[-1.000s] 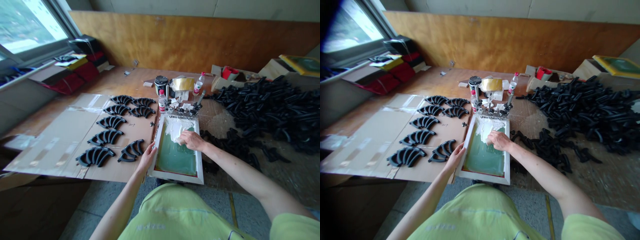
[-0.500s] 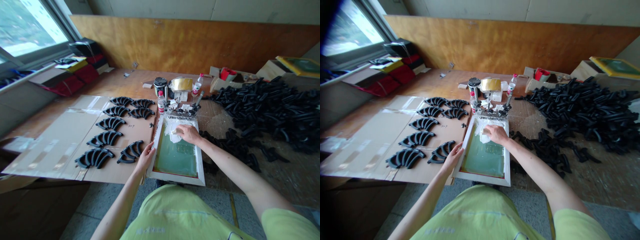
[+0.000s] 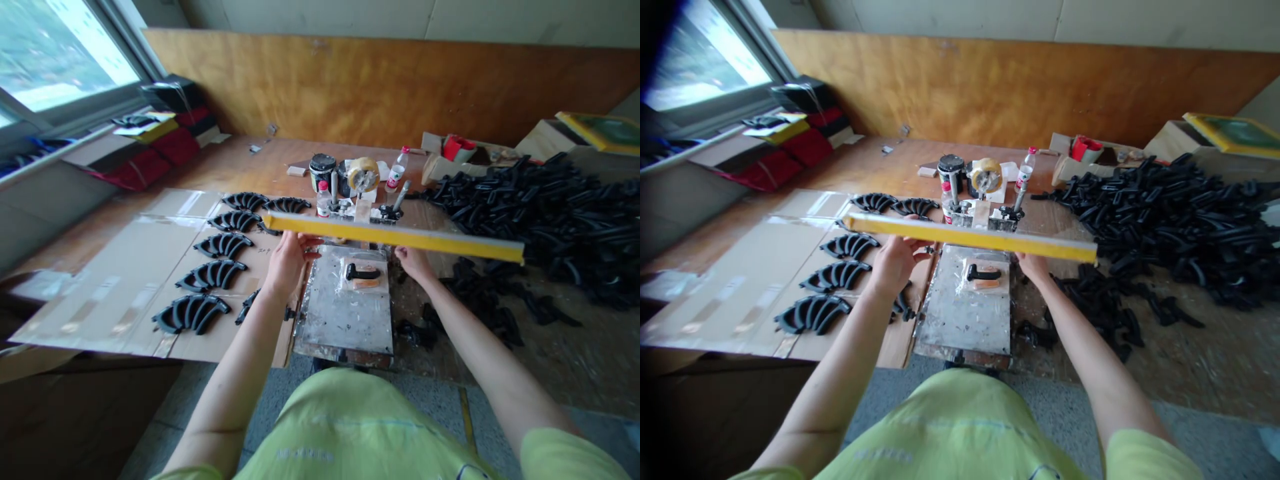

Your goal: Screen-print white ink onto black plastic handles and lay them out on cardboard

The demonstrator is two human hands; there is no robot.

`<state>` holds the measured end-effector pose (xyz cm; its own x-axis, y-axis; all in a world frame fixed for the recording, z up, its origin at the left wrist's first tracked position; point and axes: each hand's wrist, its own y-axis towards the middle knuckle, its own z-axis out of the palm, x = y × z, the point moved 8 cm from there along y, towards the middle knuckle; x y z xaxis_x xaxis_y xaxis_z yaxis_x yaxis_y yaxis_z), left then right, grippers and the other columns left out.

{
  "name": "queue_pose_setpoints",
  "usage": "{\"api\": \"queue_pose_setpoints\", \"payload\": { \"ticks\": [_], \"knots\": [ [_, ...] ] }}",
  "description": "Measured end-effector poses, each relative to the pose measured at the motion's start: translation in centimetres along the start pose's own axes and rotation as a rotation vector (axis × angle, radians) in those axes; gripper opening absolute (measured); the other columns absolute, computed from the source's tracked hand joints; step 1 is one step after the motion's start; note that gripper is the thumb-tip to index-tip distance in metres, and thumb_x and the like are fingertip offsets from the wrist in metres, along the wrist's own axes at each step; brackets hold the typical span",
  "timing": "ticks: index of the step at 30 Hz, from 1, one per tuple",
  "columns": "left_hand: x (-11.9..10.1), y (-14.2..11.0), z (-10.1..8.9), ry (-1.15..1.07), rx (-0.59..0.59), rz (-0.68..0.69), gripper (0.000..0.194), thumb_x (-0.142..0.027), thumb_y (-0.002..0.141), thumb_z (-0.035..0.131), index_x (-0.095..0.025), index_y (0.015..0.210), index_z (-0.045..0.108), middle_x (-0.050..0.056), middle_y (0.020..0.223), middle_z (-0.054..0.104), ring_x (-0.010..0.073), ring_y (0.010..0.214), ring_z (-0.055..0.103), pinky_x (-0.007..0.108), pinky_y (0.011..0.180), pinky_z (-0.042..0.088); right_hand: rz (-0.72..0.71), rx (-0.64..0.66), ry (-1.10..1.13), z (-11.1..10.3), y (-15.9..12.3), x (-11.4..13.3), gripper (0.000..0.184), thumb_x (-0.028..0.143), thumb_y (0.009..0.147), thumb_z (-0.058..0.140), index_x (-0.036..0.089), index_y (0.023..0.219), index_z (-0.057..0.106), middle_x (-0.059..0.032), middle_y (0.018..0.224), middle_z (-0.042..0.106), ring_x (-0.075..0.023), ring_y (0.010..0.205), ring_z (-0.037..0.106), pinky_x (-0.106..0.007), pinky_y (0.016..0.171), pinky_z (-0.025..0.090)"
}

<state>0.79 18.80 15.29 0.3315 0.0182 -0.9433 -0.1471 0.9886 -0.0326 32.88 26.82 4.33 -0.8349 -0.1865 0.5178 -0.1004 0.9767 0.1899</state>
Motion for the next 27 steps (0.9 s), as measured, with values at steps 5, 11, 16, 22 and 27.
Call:
{"api": "queue_pose_setpoints", "payload": {
  "ticks": [5,11,16,22,27],
  "knots": [
    [5.3,-0.9,0.1,-0.056,-0.070,-0.189,0.057,-0.061,0.084,0.049,-0.018,0.122,0.051,0.008,0.097,0.069,0.0160,0.079,0.066,0.022,0.059,0.050,-0.267,0.219,-0.098,5.7,-4.7,5.5,0.020,0.024,0.080,0.067,0.021,0.100,0.064,-0.0065,0.100,0.064,-0.0220,0.099,0.055,-0.037,0.088,0.043],
    [17.7,-9.6,-0.3,-0.106,0.027,-0.718,0.049,-0.054,0.084,0.056,-0.015,0.114,0.056,0.014,0.106,0.070,0.0202,0.082,0.070,0.026,0.056,0.054,-0.481,0.191,-0.091,6.0,-10.8,14.3,0.014,0.026,0.091,0.053,0.021,0.098,0.065,-0.0080,0.093,0.061,-0.0222,0.095,0.053,-0.035,0.087,0.043],
    [20.0,-13.3,-9.3,0.001,-0.302,-0.636,0.020,-0.032,0.084,0.059,-0.017,0.097,0.059,0.007,0.094,0.073,0.0140,0.071,0.069,0.021,0.054,0.051,-0.499,0.226,0.018,5.8,-12.1,11.5,0.018,0.024,0.092,0.052,0.022,0.104,0.066,-0.0043,0.097,0.065,-0.0181,0.094,0.057,-0.032,0.087,0.044],
    [19.7,-16.2,-15.2,0.196,-0.424,-0.617,0.027,-0.038,0.078,0.063,-0.017,0.095,0.060,0.009,0.093,0.073,0.0159,0.069,0.068,0.024,0.056,0.050,0.051,0.045,-0.307,1.5,-8.6,-7.1,0.022,0.015,0.088,0.048,0.019,0.099,0.067,-0.0086,0.098,0.064,-0.0227,0.097,0.056,-0.034,0.086,0.044],
    [18.2,-14.0,-10.7,0.472,-0.235,-0.396,0.037,-0.054,0.079,0.058,-0.019,0.092,0.059,0.003,0.075,0.069,0.0140,0.056,0.059,0.022,0.048,0.041,0.230,0.107,-0.591,1.3,-9.8,-14.2,0.027,0.021,0.084,0.055,0.016,0.109,0.064,-0.0152,0.104,0.061,-0.0287,0.099,0.054,-0.036,0.076,0.044]
  ]
}}
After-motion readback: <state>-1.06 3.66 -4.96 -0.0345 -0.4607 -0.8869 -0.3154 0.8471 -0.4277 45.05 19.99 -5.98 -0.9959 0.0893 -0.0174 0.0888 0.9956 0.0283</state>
